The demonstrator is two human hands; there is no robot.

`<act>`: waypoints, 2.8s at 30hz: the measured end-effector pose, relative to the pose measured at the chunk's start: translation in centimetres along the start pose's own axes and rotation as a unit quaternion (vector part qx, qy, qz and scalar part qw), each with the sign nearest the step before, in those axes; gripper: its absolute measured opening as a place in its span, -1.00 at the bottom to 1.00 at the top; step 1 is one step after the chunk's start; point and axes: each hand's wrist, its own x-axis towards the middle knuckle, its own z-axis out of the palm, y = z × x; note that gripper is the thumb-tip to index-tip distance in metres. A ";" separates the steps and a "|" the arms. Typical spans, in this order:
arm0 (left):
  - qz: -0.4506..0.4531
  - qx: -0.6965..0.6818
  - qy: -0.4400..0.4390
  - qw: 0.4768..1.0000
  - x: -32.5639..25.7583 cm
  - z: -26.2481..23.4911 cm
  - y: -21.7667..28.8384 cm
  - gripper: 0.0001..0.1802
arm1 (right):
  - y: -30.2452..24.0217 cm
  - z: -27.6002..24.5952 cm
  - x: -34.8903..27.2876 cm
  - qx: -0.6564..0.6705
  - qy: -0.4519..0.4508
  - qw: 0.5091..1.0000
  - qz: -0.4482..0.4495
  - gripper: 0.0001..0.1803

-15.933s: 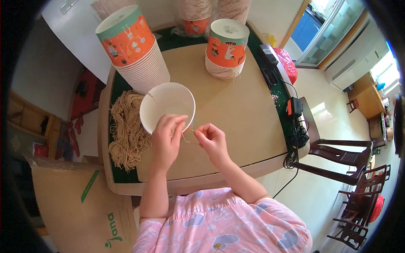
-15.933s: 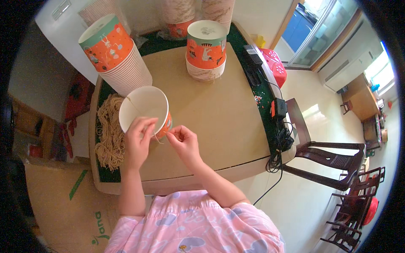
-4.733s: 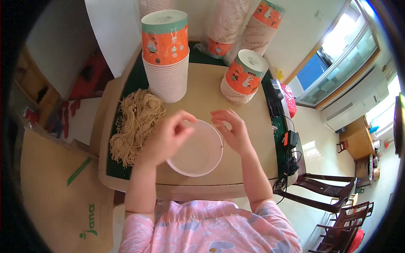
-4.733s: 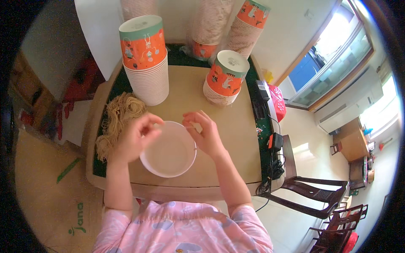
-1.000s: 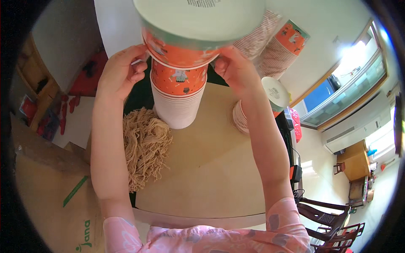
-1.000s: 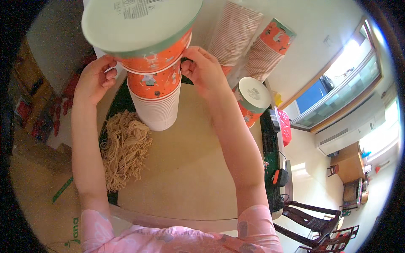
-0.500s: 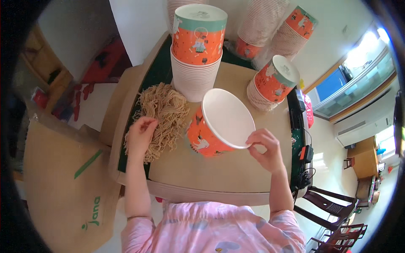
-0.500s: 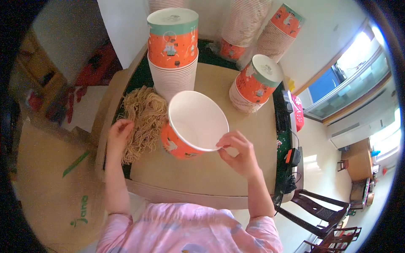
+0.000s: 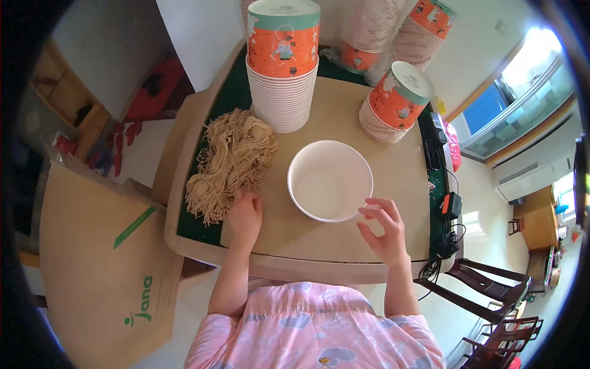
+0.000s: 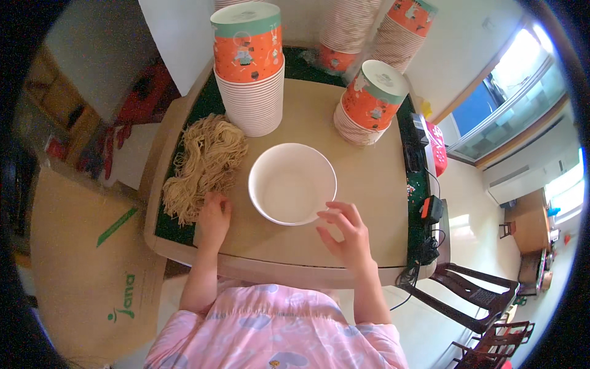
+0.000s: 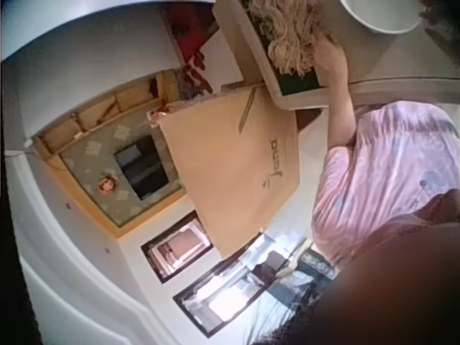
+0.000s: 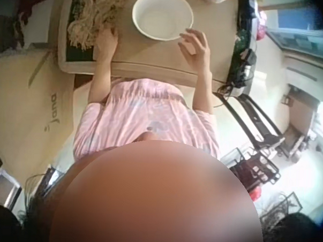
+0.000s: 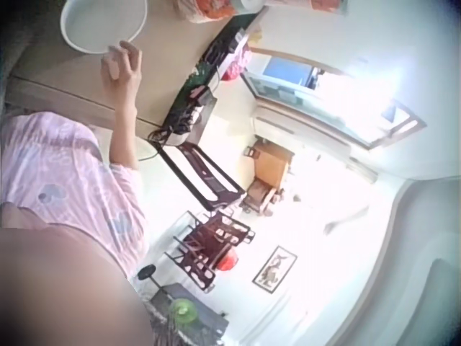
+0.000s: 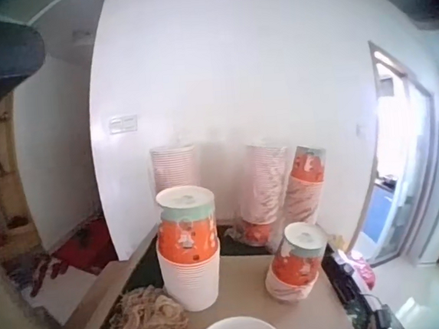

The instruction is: Secure paper cups in stacks using rubber bands.

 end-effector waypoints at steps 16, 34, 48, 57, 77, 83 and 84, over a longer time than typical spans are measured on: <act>0.120 -0.232 -0.300 0.918 -10.5 -3.3 6.8 -0.85 | 0.7 10.0 -6.5 0.426 -0.151 0.825 0.340 -0.78; 0.166 -0.089 -0.293 0.937 -7.1 -3.9 0.7 -0.88 | 0.0 -0.1 -3.6 0.631 0.050 0.750 0.191 -0.69; 0.418 0.063 -0.057 0.905 4.0 -7.8 10.0 -0.85 | -0.7 0.1 -4.9 0.471 0.045 0.869 0.145 -0.80; 0.376 -0.123 -0.198 0.897 1.7 -7.5 14.1 -0.89 | -1.6 1.9 -3.1 0.422 0.026 0.874 0.239 -0.86; 0.244 -0.263 -0.189 0.914 0.7 -7.5 16.1 -0.76 | -1.6 3.4 -0.1 0.369 0.106 0.908 0.166 -0.86; 0.254 -0.269 -0.169 0.914 0.8 -7.2 16.1 -0.82 | -0.9 4.0 -0.3 0.435 0.081 0.878 0.182 -0.89; 0.254 -0.269 -0.169 0.914 0.8 -7.2 16.1 -0.82 | -0.9 4.1 -0.4 0.435 0.081 0.878 0.183 -0.89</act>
